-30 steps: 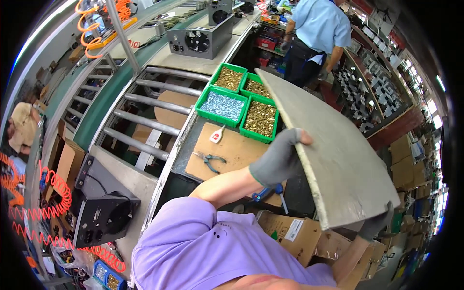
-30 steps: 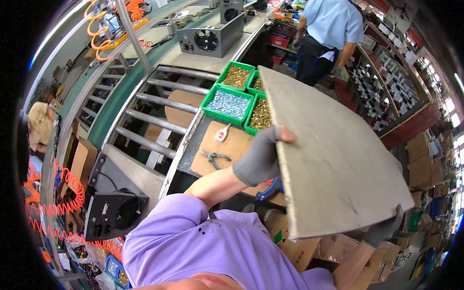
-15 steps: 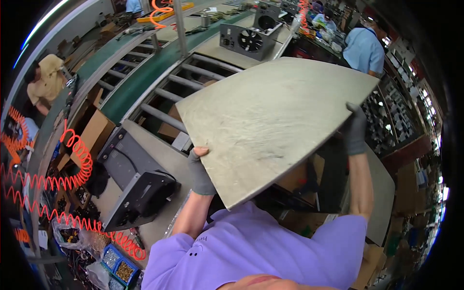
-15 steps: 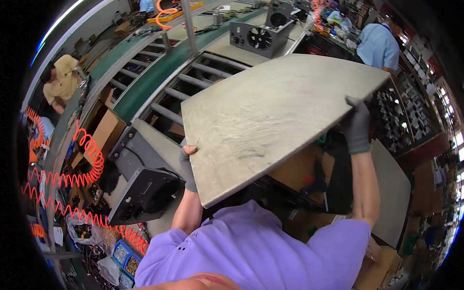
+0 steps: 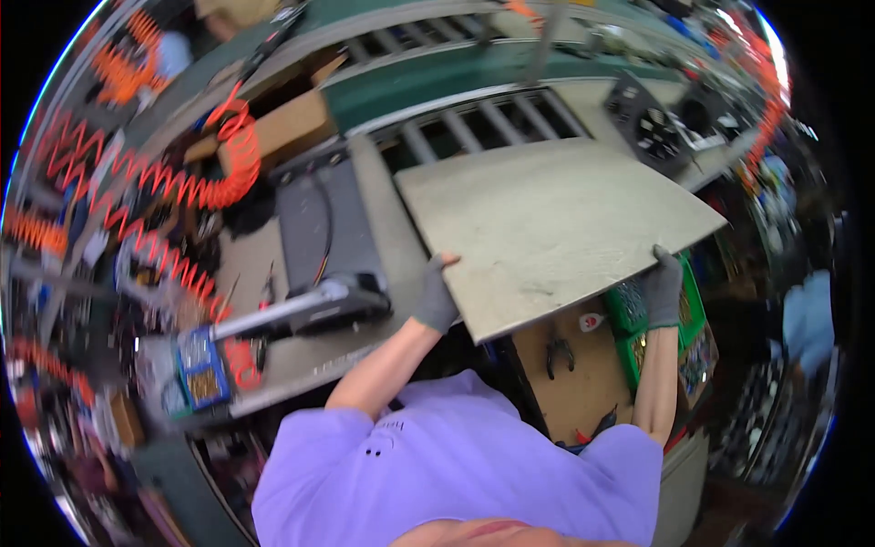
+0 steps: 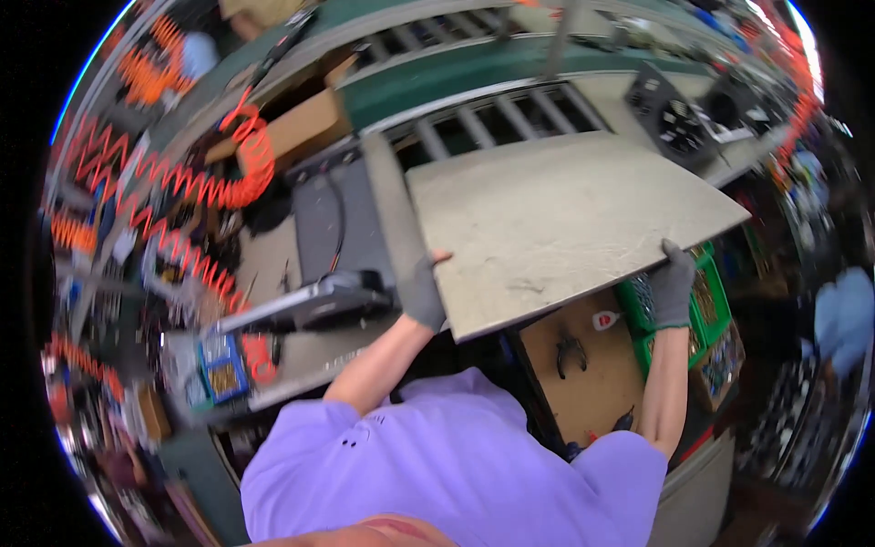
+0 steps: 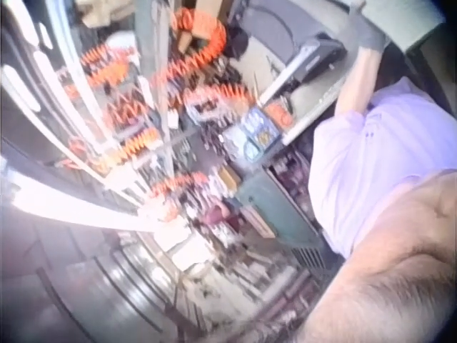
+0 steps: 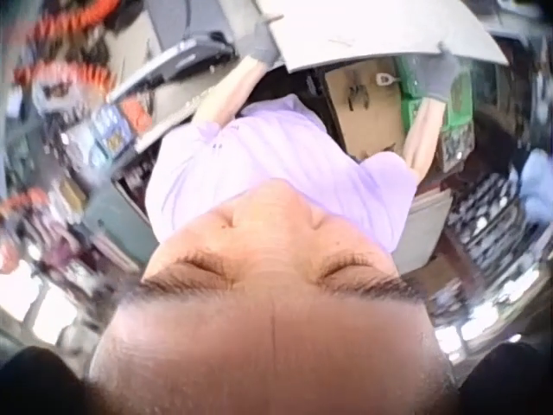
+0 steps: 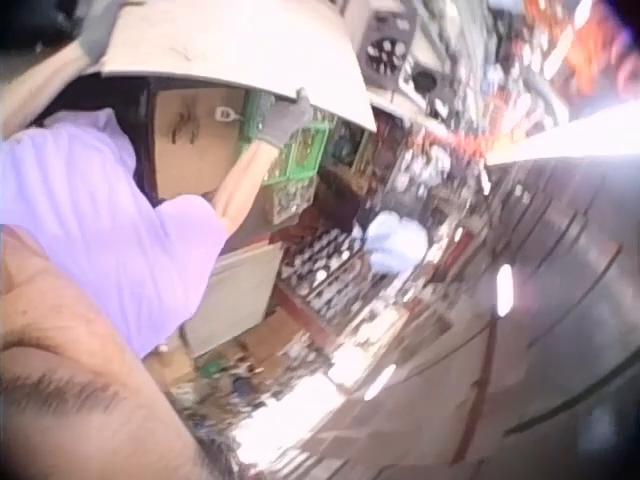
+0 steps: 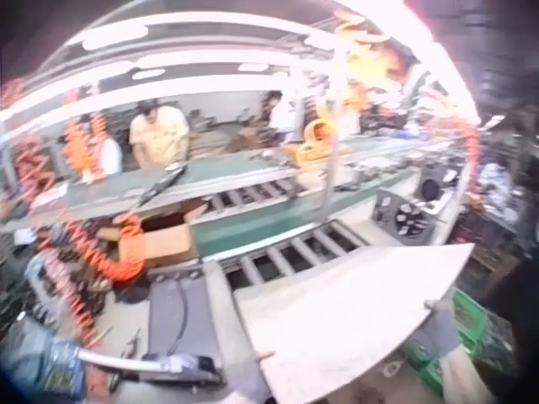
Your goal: Assembling metal chassis with wiring, screws, and fan components on a production line.
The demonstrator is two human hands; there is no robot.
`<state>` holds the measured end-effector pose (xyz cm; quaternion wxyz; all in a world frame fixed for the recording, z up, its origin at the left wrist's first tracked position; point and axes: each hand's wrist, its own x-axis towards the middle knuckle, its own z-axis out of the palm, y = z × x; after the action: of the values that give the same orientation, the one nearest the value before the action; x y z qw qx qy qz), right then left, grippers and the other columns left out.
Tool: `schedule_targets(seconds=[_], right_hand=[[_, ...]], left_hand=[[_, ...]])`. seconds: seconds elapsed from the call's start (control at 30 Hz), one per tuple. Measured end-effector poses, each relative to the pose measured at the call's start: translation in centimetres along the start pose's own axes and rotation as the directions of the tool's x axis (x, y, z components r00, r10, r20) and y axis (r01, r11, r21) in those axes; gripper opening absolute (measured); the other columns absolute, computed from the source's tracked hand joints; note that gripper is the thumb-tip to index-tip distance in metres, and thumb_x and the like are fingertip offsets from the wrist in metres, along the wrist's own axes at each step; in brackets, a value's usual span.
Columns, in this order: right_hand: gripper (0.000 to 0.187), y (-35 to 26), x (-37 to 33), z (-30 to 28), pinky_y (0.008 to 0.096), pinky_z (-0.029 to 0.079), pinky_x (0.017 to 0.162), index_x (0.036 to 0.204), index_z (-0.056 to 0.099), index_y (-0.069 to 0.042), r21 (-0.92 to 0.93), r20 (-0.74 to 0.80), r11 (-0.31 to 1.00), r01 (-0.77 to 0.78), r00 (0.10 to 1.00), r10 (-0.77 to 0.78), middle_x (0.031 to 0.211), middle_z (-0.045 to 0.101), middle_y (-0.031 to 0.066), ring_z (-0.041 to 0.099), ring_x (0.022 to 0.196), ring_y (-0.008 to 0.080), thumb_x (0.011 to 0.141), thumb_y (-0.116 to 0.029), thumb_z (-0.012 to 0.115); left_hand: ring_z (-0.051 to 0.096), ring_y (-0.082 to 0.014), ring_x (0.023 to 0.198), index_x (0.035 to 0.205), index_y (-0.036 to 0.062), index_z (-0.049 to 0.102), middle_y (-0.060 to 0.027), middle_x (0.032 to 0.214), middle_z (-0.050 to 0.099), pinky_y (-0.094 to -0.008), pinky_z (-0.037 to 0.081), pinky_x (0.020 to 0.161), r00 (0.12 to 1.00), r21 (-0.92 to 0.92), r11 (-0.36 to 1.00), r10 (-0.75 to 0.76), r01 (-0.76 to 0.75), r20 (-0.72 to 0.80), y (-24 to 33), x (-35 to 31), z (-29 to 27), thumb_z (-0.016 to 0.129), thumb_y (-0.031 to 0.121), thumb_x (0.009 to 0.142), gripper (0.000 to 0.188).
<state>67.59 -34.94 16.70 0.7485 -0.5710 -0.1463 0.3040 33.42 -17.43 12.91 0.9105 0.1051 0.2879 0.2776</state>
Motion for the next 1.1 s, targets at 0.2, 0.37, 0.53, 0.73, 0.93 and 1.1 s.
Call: schedule_targets(seconds=[0.2, 0.37, 0.53, 0.73, 0.93, 1.1], right_hand=[[0.046, 3.7, 7.9, 1.4, 0.0468, 0.040, 0.096, 0.122, 0.045, 0.001, 0.184, 0.054, 0.913, -0.364, 0.931, 0.361, 0.123, 0.051, 0.0175, 0.049, 0.114, 0.0318, 0.081, -0.019, 0.053], [0.049, 14.0, 15.9, -0.7, 0.0487, 0.039, 0.097, 0.120, 0.046, 0.001, -0.076, 0.071, 0.956, -0.284, 0.955, 0.290, 0.126, 0.048, 0.0184, 0.046, 0.117, 0.0342, 0.077, -0.021, 0.054], [0.040, 20.6, 14.9, -3.9, 0.0503, 0.041, 0.094, 0.115, 0.049, -0.001, -0.360, 0.138, 0.853, -0.377, 0.883, 0.449, 0.121, 0.052, 0.0166, 0.047, 0.115, 0.0335, 0.079, -0.017, 0.053], [0.046, 18.5, 5.9, 10.6, 0.0443, 0.046, 0.090, 0.124, 0.045, 0.002, -0.247, 0.391, 0.818, -0.520, 0.719, 0.575, 0.122, 0.053, 0.0174, 0.053, 0.110, 0.0323, 0.083, -0.017, 0.052], [0.048, 23.3, -5.1, 19.6, 0.0389, 0.053, 0.073, 0.124, 0.047, 0.003, -0.574, 0.466, 0.655, -0.491, 0.461, 0.755, 0.107, 0.061, 0.0197, 0.064, 0.082, 0.0304, 0.081, -0.017, 0.054], [0.046, 26.9, -13.3, 24.3, 0.0312, 0.052, 0.070, 0.123, 0.048, 0.003, -0.871, 0.443, 0.489, -0.043, 0.360, 0.821, 0.101, 0.064, 0.0169, 0.064, 0.078, 0.0205, 0.083, -0.019, 0.055]], left_hand=[[0.057, -0.0269, 0.097, 0.120, 0.0011, 0.046, -0.0139, 0.115, 0.055, -0.0409, 0.045, 0.091, 0.981, -0.070, 0.983, 0.176, -0.170, 0.085, -3.1, 3.4, -2.8, 0.047, 0.035, 0.092, 0.044], [0.059, -0.0177, 0.081, 0.116, 0.0024, 0.049, -0.0098, 0.103, 0.057, -0.0372, 0.053, 0.075, 0.990, 0.256, 0.966, 0.011, 0.025, -0.138, -3.9, -2.0, -11.2, 0.050, 0.025, 0.092, 0.034], [0.060, -0.0177, 0.079, 0.115, 0.0024, 0.049, -0.0096, 0.099, 0.058, -0.0341, 0.052, 0.073, 0.913, 0.279, 0.959, 0.155, -0.047, -0.376, -3.3, -8.7, -16.9, 0.049, 0.016, 0.090, 0.029], [0.060, -0.0193, 0.079, 0.116, 0.0014, 0.048, -0.0105, 0.099, 0.058, -0.0347, 0.052, 0.072, 0.813, 0.309, 0.936, 0.309, -0.168, -0.493, -1.4, -14.2, -21.3, 0.050, 0.015, 0.089, 0.030], [0.060, -0.0227, 0.076, 0.115, 0.0004, 0.047, -0.0122, 0.096, 0.058, -0.0383, 0.052, 0.071, 0.612, 0.265, 0.861, 0.498, -0.434, -0.614, 5.1, -18.3, -27.7, 0.052, 0.011, 0.084, 0.033], [0.063, -0.0208, 0.074, 0.116, -0.0014, 0.049, -0.0127, 0.094, 0.060, -0.0347, 0.055, 0.070, 0.507, 0.389, 0.770, 0.630, -0.505, -0.588, 15.3, -21.1, -33.1, 0.047, 0.008, 0.085, 0.032]])
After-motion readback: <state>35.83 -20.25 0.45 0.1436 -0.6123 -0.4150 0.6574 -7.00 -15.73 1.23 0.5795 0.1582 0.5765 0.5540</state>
